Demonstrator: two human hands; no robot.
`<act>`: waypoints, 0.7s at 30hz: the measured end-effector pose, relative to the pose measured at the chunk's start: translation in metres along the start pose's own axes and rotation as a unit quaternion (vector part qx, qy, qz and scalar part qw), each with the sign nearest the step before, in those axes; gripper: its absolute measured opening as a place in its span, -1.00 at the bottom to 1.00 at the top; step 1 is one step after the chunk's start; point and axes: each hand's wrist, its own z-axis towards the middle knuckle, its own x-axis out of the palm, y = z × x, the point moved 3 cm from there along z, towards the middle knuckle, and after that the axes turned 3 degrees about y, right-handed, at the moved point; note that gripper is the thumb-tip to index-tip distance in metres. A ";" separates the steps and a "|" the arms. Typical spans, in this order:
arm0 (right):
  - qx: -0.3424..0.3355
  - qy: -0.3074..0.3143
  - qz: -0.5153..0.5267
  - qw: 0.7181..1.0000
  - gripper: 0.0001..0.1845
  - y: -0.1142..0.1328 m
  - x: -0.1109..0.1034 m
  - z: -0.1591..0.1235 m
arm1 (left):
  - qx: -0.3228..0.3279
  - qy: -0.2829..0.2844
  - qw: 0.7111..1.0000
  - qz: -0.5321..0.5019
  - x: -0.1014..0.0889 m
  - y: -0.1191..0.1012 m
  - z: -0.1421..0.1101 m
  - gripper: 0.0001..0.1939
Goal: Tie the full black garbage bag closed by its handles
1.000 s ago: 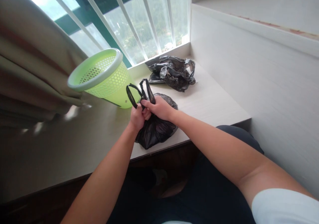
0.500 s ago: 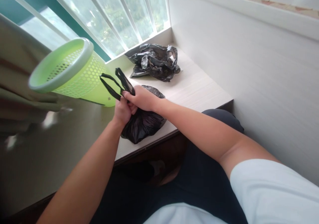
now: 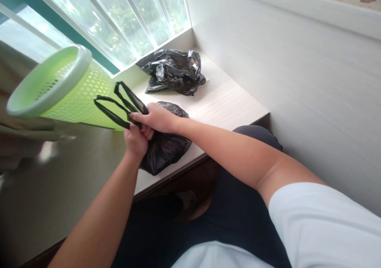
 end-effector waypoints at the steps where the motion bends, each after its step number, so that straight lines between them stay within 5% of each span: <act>1: 0.012 0.013 0.044 0.999 -0.52 -0.002 0.001 0.000 | 0.006 0.006 1.000 0.002 0.001 -0.001 -0.003 -0.28; 7: 0.075 0.038 0.282 0.956 -0.42 -0.005 -0.005 0.004 | -0.002 -0.006 1.000 -0.024 -0.002 -0.008 -0.008 -0.24; 14: 0.063 0.058 0.355 0.931 -0.45 0.003 -0.012 0.002 | 0.001 0.027 0.999 -0.024 -0.003 -0.027 -0.013 -0.30; 21: 0.026 0.092 0.339 0.936 -0.59 0.002 -0.009 0.006 | 0.087 0.076 0.993 0.013 0.007 -0.056 -0.020 -0.41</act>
